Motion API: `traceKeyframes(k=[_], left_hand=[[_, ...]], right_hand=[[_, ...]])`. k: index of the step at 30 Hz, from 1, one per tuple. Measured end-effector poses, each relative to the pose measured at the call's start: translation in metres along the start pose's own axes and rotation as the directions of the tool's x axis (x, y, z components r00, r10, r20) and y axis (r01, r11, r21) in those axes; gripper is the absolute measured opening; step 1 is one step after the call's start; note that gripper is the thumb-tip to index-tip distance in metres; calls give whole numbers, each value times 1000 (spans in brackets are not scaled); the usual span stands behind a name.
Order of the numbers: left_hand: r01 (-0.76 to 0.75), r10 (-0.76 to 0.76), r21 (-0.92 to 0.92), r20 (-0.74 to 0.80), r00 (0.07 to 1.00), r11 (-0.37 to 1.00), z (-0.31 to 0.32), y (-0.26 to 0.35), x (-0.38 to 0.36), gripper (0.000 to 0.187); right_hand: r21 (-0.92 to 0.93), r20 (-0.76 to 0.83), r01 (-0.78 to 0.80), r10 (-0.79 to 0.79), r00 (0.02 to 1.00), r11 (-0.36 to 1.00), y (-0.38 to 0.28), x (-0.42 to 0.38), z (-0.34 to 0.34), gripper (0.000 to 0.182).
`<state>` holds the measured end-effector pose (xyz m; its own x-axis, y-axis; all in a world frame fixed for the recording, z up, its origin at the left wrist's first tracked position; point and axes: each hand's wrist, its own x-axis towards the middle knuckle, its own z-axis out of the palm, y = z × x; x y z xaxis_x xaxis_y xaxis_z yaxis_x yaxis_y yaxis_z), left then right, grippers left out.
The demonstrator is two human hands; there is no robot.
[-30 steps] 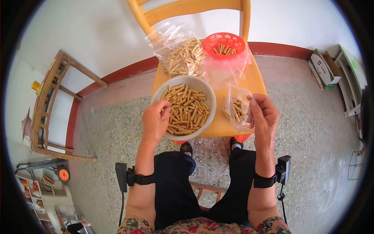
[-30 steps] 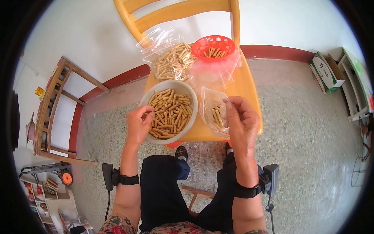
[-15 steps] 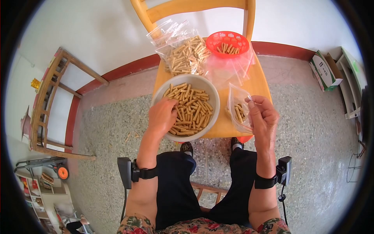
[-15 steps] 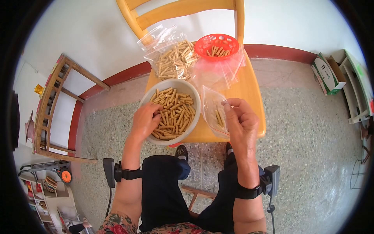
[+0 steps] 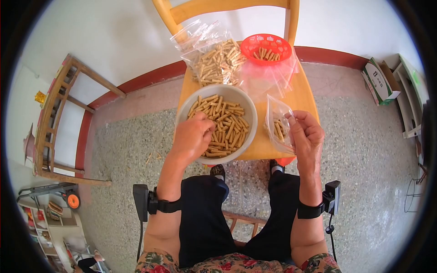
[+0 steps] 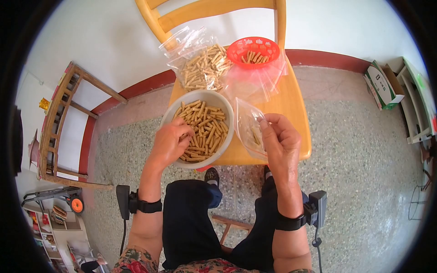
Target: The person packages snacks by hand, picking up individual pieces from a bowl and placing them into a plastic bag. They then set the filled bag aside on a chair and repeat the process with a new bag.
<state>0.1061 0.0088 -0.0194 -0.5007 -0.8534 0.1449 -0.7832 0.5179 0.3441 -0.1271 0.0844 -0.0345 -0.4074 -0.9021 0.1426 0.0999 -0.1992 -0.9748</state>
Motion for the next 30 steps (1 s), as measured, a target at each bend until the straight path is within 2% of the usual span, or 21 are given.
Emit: traceKeyframes(k=[3, 12, 16, 18, 21, 25, 28, 30], left_hand=[[-63, 61, 43, 39, 997, 997, 1, 1, -1, 22], [-66, 11, 248, 219, 976, 967, 0, 6, 7, 29], [-108, 41, 291, 226, 973, 951, -4, 12, 12, 25], [-161, 88, 350, 213, 973, 923, -7, 14, 13, 17], [-248, 176, 302, 246, 953, 920, 1, 5, 11, 12], [-203, 140, 292, 224, 965, 935, 6, 5, 7, 13], [-204, 172, 232, 150, 974, 951, 5, 5, 5, 14], [-183, 171, 108, 111, 979, 977, 0, 5, 3, 19]], right_hand=[[7, -1, -5, 5, 1000, 1000, -1, 0, 1, 9], [19, 4, -28, 28, 1000, 999, -1, 0, -1, 9], [32, 9, -22, 22, 1000, 999, 1, 0, -3, 9], [34, 3, -19, 19, 1000, 999, 1, 1, -3, 9], [36, -2, -18, 18, 1000, 999, 0, 1, -3, 9], [24, 2, -31, 31, 1000, 999, 1, 1, -3, 9], [3, -6, -20, 20, 1000, 1000, 2, 1, -3, 9], [-4, -11, -19, 19, 1000, 1000, 0, 1, -3, 8]])
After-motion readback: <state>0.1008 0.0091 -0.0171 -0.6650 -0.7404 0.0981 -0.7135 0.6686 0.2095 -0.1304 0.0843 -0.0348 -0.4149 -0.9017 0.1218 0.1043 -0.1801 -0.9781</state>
